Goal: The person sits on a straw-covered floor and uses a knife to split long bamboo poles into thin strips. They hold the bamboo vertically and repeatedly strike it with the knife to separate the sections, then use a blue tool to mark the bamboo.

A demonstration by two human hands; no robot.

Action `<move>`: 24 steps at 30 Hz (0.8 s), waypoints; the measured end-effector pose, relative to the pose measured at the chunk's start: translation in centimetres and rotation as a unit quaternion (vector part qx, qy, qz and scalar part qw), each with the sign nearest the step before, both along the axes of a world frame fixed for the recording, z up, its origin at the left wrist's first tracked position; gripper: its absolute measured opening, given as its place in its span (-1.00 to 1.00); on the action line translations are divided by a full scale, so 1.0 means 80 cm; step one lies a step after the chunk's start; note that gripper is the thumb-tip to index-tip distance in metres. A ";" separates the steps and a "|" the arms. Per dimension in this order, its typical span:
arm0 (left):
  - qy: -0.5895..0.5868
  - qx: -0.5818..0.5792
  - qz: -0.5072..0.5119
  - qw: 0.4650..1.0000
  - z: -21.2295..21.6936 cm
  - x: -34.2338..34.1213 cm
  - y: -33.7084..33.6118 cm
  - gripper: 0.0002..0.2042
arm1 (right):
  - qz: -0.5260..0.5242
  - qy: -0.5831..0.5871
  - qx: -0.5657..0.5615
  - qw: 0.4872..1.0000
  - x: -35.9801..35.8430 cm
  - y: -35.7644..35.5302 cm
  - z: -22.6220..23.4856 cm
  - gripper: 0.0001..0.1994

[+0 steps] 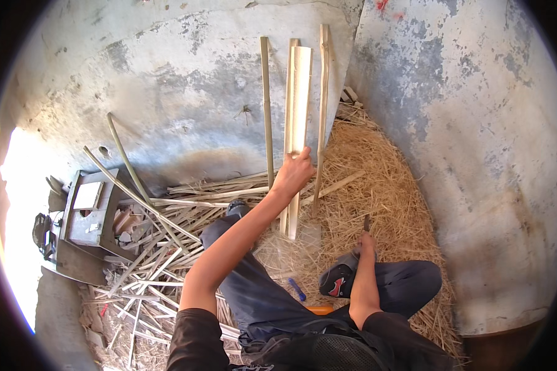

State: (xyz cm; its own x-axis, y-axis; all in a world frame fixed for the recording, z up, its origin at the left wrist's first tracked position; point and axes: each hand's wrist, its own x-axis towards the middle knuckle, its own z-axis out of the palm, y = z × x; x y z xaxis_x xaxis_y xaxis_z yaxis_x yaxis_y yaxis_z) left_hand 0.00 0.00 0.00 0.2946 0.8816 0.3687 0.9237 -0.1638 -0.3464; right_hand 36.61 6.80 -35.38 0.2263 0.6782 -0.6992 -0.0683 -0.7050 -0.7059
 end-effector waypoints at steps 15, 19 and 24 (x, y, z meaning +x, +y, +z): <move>0.055 0.019 -0.033 0.998 0.010 0.020 0.003 -0.92 | 0.504 -0.224 0.034 0.834 -0.111 -0.102 0.273 -0.72; 0.054 0.026 -0.037 0.998 0.013 0.017 0.002 -0.95 | 0.521 -0.283 0.003 0.805 -0.109 -0.116 0.311 -0.64; 0.033 0.000 -0.074 0.997 0.023 0.018 -0.008 -0.94 | 0.521 -0.341 -0.003 0.782 -0.094 -0.110 0.310 -0.52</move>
State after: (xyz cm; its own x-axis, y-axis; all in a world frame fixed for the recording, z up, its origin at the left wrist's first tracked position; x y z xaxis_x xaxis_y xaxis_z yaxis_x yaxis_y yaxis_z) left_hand 1.46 -0.61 1.84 0.4446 0.8272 0.3437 0.8649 -0.2967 -0.4049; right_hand 29.09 -1.99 -10.57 -0.1260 0.7392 -0.6617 0.9370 -0.1303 -0.3240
